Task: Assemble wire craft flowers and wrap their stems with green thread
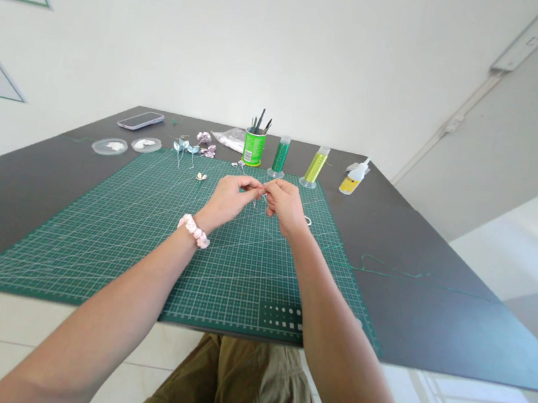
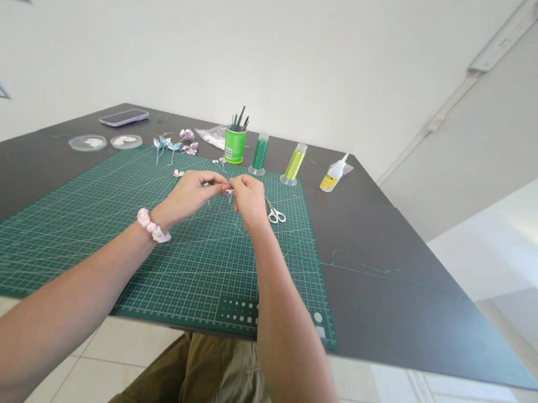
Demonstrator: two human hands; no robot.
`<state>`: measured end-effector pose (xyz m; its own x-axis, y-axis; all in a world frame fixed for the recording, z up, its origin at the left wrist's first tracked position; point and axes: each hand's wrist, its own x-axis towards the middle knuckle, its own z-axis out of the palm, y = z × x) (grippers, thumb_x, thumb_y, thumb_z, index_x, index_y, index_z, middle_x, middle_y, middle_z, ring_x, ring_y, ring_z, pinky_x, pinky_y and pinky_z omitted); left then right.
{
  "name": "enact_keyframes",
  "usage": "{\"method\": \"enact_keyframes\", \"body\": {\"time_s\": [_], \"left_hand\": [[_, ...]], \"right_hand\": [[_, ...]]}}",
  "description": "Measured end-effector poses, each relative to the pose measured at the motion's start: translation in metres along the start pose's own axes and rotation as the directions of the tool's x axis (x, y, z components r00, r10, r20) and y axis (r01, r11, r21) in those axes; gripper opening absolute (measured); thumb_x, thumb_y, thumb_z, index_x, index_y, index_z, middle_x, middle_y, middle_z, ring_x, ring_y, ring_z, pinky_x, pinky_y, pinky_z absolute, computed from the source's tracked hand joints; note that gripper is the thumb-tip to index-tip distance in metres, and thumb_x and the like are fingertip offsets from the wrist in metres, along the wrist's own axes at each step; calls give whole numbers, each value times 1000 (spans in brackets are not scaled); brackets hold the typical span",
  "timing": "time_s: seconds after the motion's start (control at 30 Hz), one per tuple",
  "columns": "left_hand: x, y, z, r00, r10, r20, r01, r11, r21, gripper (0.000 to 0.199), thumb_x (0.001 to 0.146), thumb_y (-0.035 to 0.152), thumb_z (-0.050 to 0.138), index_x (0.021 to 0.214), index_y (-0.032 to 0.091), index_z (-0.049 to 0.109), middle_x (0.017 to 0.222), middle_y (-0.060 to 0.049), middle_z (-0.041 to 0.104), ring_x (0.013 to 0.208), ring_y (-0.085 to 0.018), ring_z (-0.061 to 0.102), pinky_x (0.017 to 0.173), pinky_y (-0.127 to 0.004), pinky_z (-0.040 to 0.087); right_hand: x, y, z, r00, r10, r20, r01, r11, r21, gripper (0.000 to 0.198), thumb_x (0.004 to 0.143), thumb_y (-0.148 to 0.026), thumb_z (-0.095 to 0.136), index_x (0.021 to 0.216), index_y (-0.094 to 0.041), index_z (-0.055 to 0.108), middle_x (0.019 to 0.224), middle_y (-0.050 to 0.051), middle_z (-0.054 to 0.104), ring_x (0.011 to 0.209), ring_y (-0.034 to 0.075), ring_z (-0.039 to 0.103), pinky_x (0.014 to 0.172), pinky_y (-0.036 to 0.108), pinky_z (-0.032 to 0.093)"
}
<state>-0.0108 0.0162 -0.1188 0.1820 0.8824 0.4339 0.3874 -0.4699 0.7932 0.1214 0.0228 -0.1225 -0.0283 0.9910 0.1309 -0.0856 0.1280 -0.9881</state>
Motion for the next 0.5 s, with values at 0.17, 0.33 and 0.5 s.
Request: {"method": "enact_keyframes", "body": {"time_s": [0.17, 0.33, 0.5], "left_hand": [[0, 0, 0, 1000, -9, -2, 9, 1000, -11, 13, 79, 25, 63, 73, 18, 72, 71, -1, 71, 72, -16, 63, 75, -30, 47], [-1, 0, 0, 999, -3, 35, 4, 1000, -29, 12, 79, 21, 62, 74, 18, 72, 73, -1, 72, 73, -16, 62, 77, -30, 46], [-1, 0, 1, 999, -2, 33, 3, 999, -35, 13, 79, 23, 62, 72, 17, 72, 69, 0, 70, 69, -15, 60, 74, -30, 46]], "right_hand": [[-1, -1, 1, 1000, 3, -5, -3, 1000, 11, 25, 75, -15, 54, 53, -20, 44, 42, -10, 30, 35, 5, 25, 36, 21, 26], [-4, -5, 1, 999, 26, 26, -28, 997, 67, 27, 76, -12, 51, 51, -20, 42, 41, -11, 29, 36, 5, 24, 36, 20, 26], [-5, -6, 2, 999, 39, 36, -42, 995, 85, 25, 76, -11, 51, 52, -19, 46, 41, -11, 29, 35, 4, 23, 36, 20, 25]]}}
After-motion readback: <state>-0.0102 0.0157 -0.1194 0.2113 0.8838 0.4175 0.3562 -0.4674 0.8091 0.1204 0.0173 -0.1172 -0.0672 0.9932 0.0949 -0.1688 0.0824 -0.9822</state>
